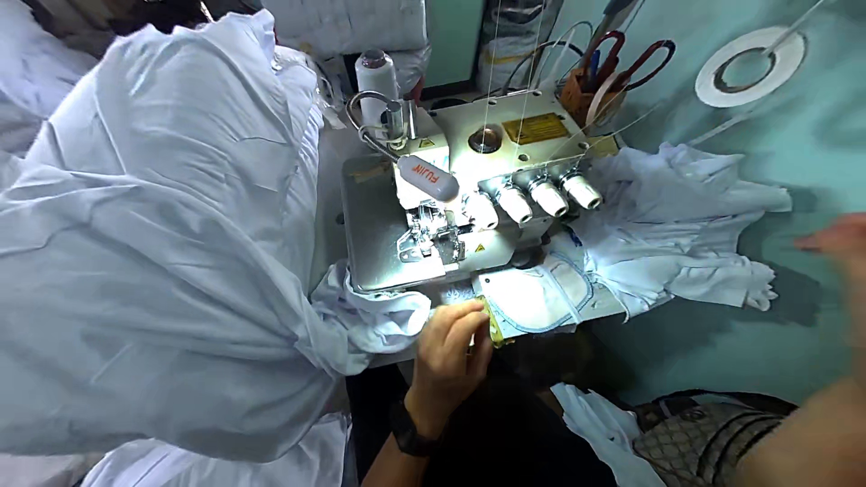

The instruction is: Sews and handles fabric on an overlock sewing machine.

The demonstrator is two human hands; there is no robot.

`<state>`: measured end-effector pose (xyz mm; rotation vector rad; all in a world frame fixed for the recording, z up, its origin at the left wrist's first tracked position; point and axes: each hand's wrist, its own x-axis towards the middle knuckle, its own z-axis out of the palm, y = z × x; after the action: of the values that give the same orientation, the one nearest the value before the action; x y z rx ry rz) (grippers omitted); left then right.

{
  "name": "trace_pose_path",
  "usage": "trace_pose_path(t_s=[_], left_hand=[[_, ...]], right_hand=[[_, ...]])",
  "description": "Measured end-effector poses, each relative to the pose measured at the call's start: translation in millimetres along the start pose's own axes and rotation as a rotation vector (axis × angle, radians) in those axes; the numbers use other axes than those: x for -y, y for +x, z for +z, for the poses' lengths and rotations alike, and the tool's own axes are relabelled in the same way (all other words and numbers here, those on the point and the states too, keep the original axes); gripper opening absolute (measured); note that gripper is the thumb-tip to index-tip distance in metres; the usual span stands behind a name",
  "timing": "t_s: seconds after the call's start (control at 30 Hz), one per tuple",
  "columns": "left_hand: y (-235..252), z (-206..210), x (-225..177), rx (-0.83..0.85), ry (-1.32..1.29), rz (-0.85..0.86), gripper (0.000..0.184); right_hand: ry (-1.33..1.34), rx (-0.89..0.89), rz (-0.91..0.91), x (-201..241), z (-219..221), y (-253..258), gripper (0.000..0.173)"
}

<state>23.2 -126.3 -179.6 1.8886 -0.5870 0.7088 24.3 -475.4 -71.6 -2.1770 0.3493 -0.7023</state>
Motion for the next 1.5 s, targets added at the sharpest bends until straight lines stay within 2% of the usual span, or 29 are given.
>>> trace_pose_path(t_s=[0.07, 0.17, 0.27, 0.37, 0.43, 0.5, 0.57, 0.63, 0.73, 0.87, 0.93, 1.0, 1.07, 1.13, 1.2, 1.3, 1.37, 1.43, 1.5], left_hand=[[28.6, -23.6, -7.6, -0.107, 0.088, -0.003, 0.010], [72.5, -50.0, 8.7, -0.244, 0.130, -0.095, 0.017], [89.1, -52.6, 33.1, -0.237, 0.071, -0.224, 0.025], [87.6, -44.8, 47.2, -0.197, 0.186, -0.317, 0.017], [87.2, -42.2, 46.0, -0.171, 0.249, -0.300, 0.018], [86.8, -40.1, 45.0, -0.123, 0.298, -0.269, 0.016], [86.4, -37.3, 45.9, -0.083, 0.355, -0.257, 0.021], [88.3, -36.3, 46.7, -0.049, 0.388, -0.256, 0.027], [88.2, -42.7, 49.2, 0.000, 0.292, -0.267, 0.025], [85.3, -60.9, 53.7, -0.050, -0.015, -0.298, 0.020], [85.2, -62.0, 54.4, -0.096, -0.113, -0.306, 0.020], [86.4, -57.8, 54.9, -0.186, -0.130, -0.314, 0.022], [86.3, -53.5, 55.3, -0.264, -0.112, -0.316, 0.024], [86.0, -50.6, 56.7, -0.281, -0.089, -0.298, 0.020], [86.5, -48.3, 57.5, -0.264, -0.037, -0.295, 0.015], [89.0, -45.0, 56.9, -0.282, 0.048, -0.324, 0.021], [89.5, -45.8, 54.3, -0.281, 0.073, -0.344, 0.022], [90.4, -46.0, 53.3, -0.258, 0.084, -0.340, 0.019], [90.1, -46.7, 52.6, -0.210, 0.096, -0.324, 0.013]], right_hand=[[0.193, 0.144, -0.003, -2.5, 28.6, -25.4, 0.013], [0.349, 0.264, 0.225, -2.1, 93.0, -53.4, 0.011], [0.209, 0.358, 0.336, -25.4, 138.0, -63.2, 0.012], [-0.120, 0.422, 0.132, -35.7, 149.5, -65.9, 0.021], [-0.185, 0.316, -0.064, -24.7, 150.0, -57.0, 0.029], [-0.125, 0.183, -0.138, -6.8, 156.5, -32.5, 0.034], [0.028, 0.071, -0.129, 3.3, 174.8, -1.7, 0.038], [0.127, 0.046, -0.201, -1.6, 192.1, 27.5, 0.034], [0.074, 0.054, -0.340, -14.3, 200.2, 57.7, 0.032], [0.293, 0.109, -0.211, -27.9, 213.8, 72.2, 0.026], [0.249, 0.164, -0.155, -29.9, 215.1, 75.7, 0.030], [0.091, 0.220, -0.189, -26.6, 212.4, 88.1, 0.033], [-0.061, 0.404, -0.153, -2.8, 201.1, 99.7, 0.027], [-0.254, 0.624, -0.002, 41.8, 186.9, 104.1, 0.026], [-0.360, 0.701, 0.169, 78.1, 175.0, 98.6, 0.028], [-0.300, 0.631, 0.248, 78.3, 175.8, 102.1, 0.031], [-0.259, 0.595, 0.059, 60.6, 184.2, 103.9, 0.033], [-0.132, 0.418, -0.140, 20.7, 201.5, 109.4, 0.031], [0.008, 0.252, -0.163, -8.2, 210.6, 97.5, 0.036]])
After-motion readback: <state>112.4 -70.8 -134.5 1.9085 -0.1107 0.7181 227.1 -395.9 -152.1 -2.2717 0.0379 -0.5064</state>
